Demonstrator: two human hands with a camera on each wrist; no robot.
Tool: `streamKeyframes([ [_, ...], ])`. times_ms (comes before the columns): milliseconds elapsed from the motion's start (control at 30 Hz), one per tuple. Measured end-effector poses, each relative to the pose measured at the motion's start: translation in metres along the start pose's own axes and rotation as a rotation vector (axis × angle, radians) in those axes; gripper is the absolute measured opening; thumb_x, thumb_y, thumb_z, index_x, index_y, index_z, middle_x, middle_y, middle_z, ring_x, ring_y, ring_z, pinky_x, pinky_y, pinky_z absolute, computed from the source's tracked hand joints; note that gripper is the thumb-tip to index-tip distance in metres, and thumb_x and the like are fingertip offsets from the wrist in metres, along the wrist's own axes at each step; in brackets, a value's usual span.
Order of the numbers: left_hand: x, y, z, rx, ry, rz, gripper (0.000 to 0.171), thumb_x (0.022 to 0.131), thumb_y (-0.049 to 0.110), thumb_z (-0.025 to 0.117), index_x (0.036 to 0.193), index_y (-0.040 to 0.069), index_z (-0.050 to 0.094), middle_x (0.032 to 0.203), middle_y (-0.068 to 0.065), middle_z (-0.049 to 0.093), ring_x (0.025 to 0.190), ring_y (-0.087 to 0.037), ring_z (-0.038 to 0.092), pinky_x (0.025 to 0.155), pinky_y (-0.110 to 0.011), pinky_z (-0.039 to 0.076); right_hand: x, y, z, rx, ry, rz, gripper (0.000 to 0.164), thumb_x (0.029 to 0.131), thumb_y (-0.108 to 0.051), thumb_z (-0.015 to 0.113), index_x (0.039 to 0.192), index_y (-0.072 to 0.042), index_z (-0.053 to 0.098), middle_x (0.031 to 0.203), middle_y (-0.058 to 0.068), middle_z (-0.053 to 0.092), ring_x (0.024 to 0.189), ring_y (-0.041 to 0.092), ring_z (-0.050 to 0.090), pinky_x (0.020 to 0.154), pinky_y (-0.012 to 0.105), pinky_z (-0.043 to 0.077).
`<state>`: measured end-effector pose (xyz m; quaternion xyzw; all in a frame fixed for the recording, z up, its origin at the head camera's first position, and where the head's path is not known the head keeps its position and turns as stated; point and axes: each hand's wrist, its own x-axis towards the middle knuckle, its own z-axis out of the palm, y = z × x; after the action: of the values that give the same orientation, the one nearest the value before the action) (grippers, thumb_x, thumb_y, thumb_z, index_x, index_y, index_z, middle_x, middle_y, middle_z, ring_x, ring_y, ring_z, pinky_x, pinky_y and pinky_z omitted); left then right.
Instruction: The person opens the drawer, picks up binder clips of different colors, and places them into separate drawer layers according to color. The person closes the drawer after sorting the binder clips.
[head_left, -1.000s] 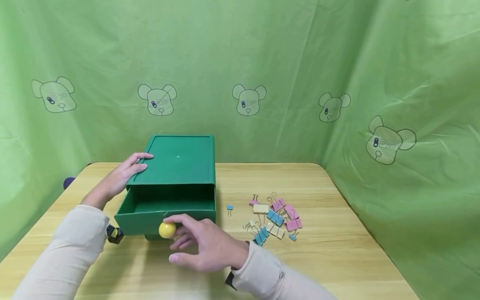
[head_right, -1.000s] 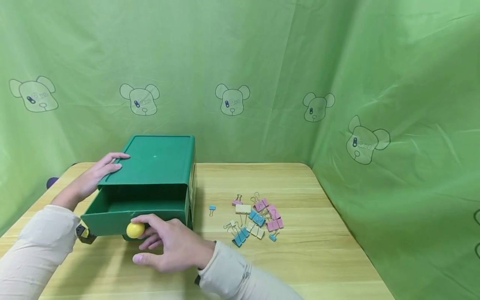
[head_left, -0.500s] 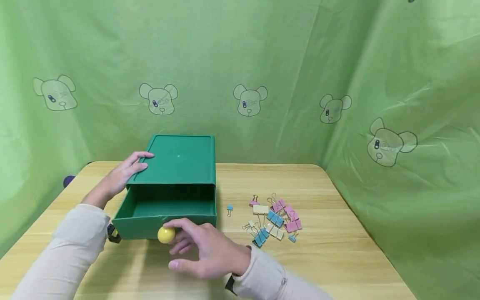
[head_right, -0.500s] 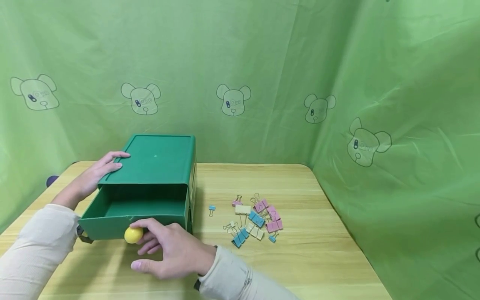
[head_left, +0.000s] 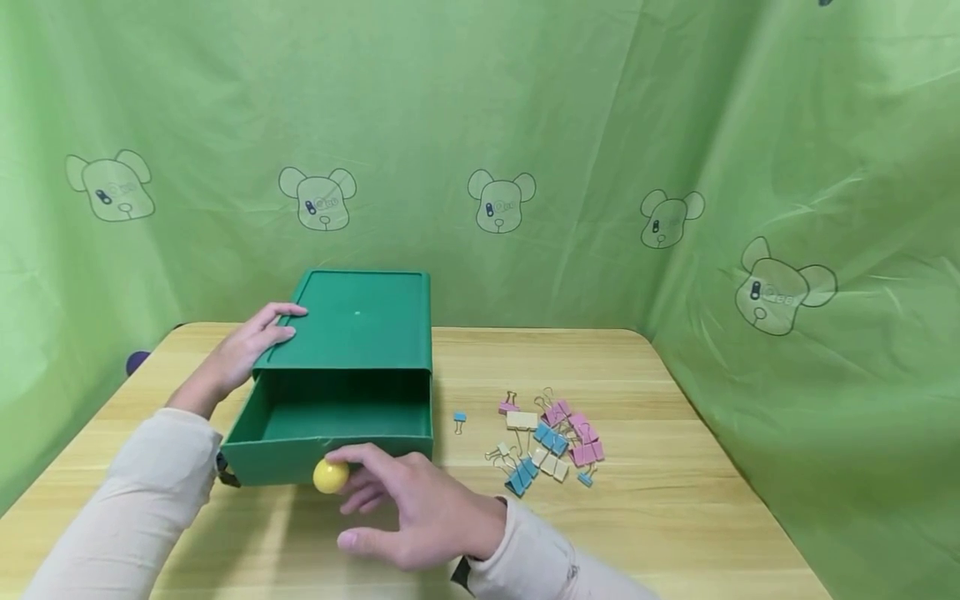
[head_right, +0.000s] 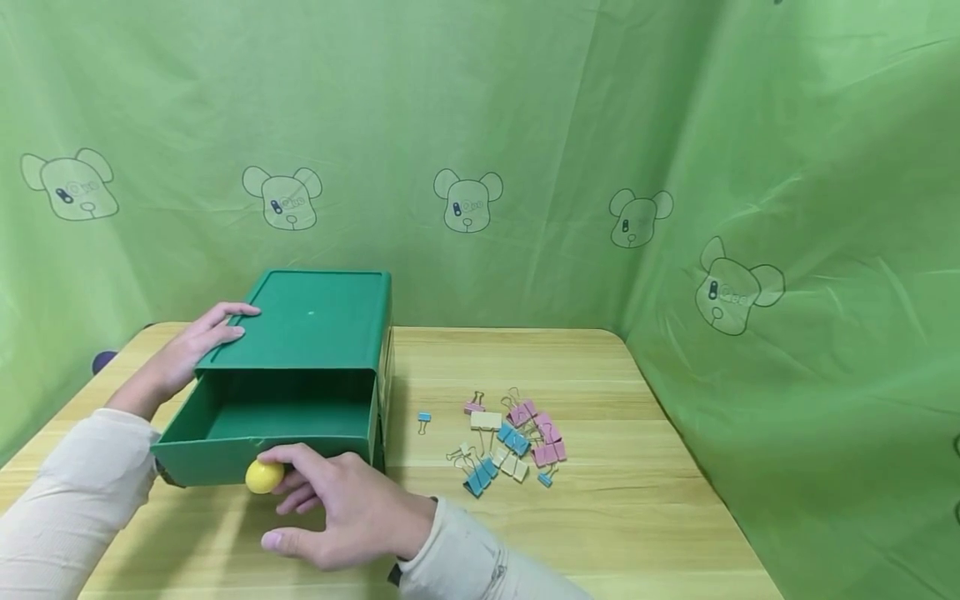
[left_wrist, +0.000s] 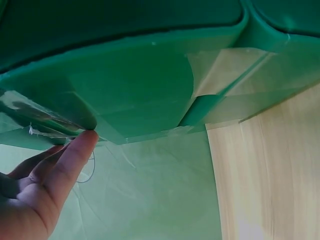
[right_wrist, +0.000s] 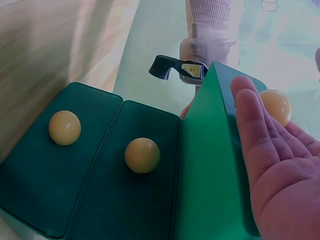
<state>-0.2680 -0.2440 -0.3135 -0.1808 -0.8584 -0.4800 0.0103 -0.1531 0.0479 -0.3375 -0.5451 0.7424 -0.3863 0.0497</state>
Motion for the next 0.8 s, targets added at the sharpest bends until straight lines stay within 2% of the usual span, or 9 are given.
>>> streamKeyframes([
  [233, 0.000, 0.002, 0.000, 0.013, 0.010, -0.008, 0.044, 0.105, 0.030, 0.036, 0.141, 0.005, 0.039, 0.153, -0.026, 0.021, 0.136, -0.049, 0.019, 0.101, -0.072, 0.018, -0.004, -0.006, -0.009, 0.010, -0.005, 0.049, 0.059, 0.092, -0.016, 0.066, 0.141, -0.006, 0.034, 0.120, 0.010, 0.064, 0.101, 0.002, 0.062, 0.087, 0.014, 0.046],
  [400, 0.000, 0.004, 0.000, 0.034, 0.012, -0.031, 0.044, 0.105, 0.031, 0.037, 0.141, 0.006, 0.039, 0.154, -0.025, 0.020, 0.139, -0.050, 0.015, 0.102, -0.073, 0.015, -0.010, -0.009, -0.019, -0.017, 0.012, 0.044, 0.051, 0.093, -0.017, 0.065, 0.137, -0.006, 0.041, 0.116, 0.009, 0.066, 0.098, 0.002, 0.064, 0.086, 0.014, 0.047],
  [567, 0.001, 0.004, 0.000, 0.047, 0.016, -0.042, 0.044, 0.105, 0.032, 0.037, 0.142, 0.008, 0.039, 0.155, -0.024, 0.020, 0.139, -0.050, 0.015, 0.102, -0.073, 0.015, -0.018, -0.011, -0.029, -0.069, 0.060, 0.010, 0.045, 0.092, -0.017, 0.066, 0.131, -0.003, 0.048, 0.112, 0.009, 0.068, 0.096, 0.004, 0.065, 0.086, 0.016, 0.048],
  [800, 0.004, 0.002, 0.000, 0.035, 0.018, -0.046, 0.043, 0.105, 0.031, 0.036, 0.142, 0.008, 0.039, 0.155, -0.024, 0.019, 0.139, -0.049, 0.016, 0.102, -0.073, 0.015, -0.026, -0.013, -0.046, -0.048, 0.176, -0.023, 0.039, 0.087, -0.009, 0.069, 0.122, 0.000, 0.055, 0.103, 0.011, 0.069, 0.090, 0.007, 0.067, 0.082, 0.020, 0.052],
])
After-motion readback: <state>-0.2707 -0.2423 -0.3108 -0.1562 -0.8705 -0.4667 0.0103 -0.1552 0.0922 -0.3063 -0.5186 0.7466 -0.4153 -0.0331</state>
